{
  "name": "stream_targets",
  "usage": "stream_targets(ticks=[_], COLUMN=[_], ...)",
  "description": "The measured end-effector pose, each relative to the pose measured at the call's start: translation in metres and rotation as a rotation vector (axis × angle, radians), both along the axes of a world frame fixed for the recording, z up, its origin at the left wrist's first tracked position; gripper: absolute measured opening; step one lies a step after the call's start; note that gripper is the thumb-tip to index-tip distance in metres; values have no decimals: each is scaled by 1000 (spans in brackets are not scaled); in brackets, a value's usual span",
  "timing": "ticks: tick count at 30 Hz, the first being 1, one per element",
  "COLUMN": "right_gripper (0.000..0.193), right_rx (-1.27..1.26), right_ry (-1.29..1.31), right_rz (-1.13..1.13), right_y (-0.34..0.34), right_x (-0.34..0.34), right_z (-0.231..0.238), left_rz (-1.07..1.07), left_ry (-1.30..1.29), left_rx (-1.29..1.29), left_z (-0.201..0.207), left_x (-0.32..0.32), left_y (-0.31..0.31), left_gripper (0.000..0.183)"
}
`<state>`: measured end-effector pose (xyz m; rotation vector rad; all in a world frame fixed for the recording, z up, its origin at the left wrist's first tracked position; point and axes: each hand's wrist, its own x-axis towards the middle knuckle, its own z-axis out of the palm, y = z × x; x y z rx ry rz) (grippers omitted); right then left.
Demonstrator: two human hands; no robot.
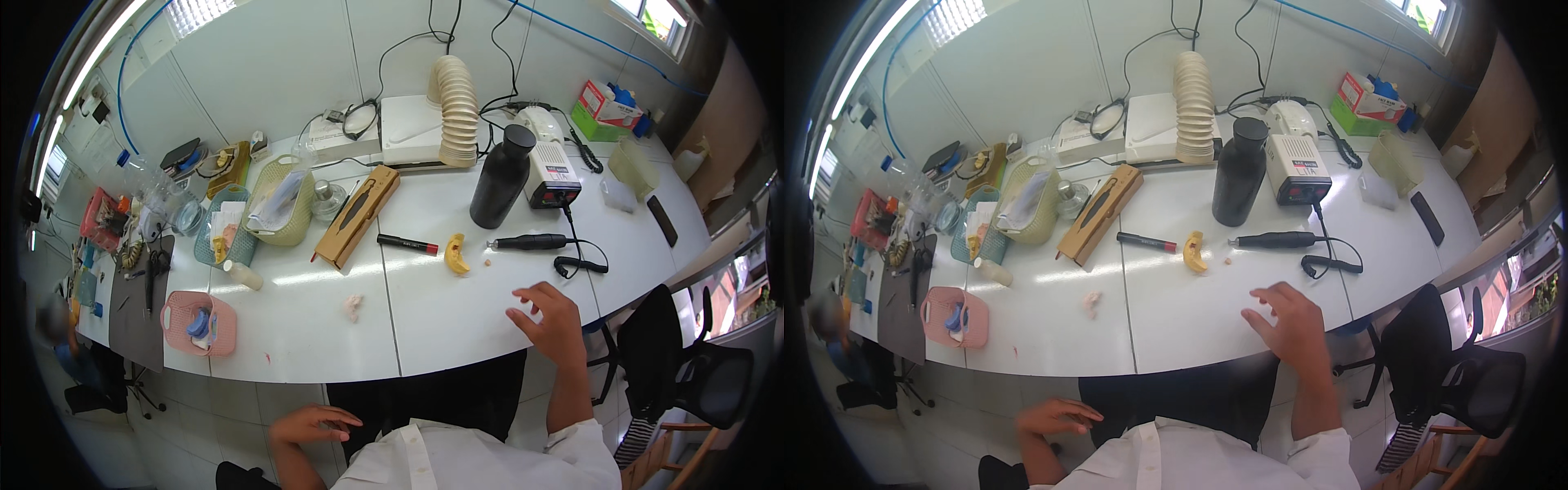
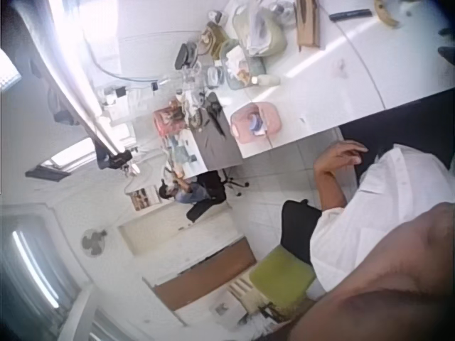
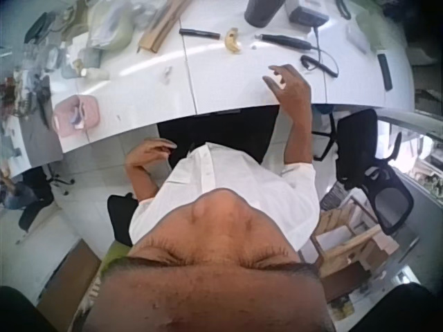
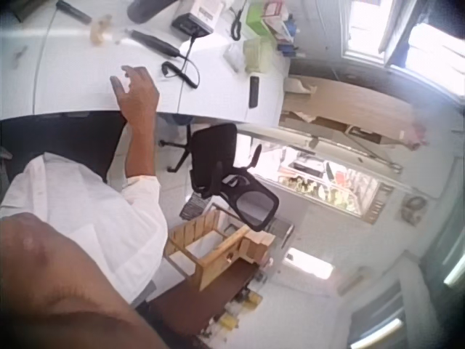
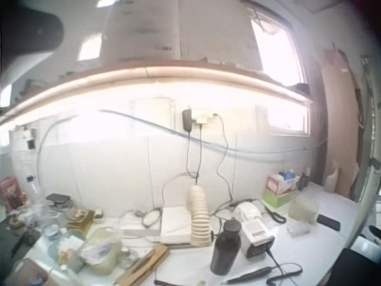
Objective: The person uses a rotary tool to grind a small white component and then inserts it into a yellow dental mold. They manipulate the mold to fit the piece and continue grinding the component with the rotary tool.
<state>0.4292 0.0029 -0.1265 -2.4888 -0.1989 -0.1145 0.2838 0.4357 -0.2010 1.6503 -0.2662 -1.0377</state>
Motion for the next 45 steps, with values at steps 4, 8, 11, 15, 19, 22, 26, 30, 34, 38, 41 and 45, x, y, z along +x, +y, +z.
stream_targets(ticks=[4, 8, 11, 15, 19, 22, 26, 30, 34, 38, 41, 45], right_gripper=[27, 25, 22, 15, 11, 12, 14, 19, 19, 17, 17, 24], right_rx=[-184, -171, -157, -172, 12, 145, 229, 168, 35, -21, -51, 11], right_ry=[-44, -44, -48, -170, -193, -266, -417, -645, -777, -918, -955, -877], right_rz=[-92, -133, -97, -63, -12, 121, 342, 552, 681, 722, 718, 656], right_y=[17, 25, 31, 33, 34, 55, 94, 112, 117, 114, 109, 95], right_x=[52, 66, 71, 73, 69, 59, 65, 90, 104, 107, 106, 101], right_z=[-26, -41, -46, -50, -33, -6, 20, 18, 20, 8, 4, 18], left_rz=[-354, -383, -218, 85, 281, 442, 573, 573, 623, 613, 613, 649], left_ry=[-469, -630, -660, -464, -312, -317, -168, 18, 78, 80, 96, 116], left_rx=[-391, -299, -282, -355, -301, -372, -557, -797, -896, -876, -902, -930], left_z=[81, 110, 106, 75, 71, 50, 41, 42, 42, 39, 35, 38], left_x=[72, 126, 159, 189, 198, 200, 206, 210, 209, 210, 211, 211], left_y=[-42, -78, -102, -131, -147, -153, -147, -129, -121, -122, -124, -123], left_gripper=[33, 34, 25, 23, 26, 28, 30, 27, 23, 22, 20, 14])
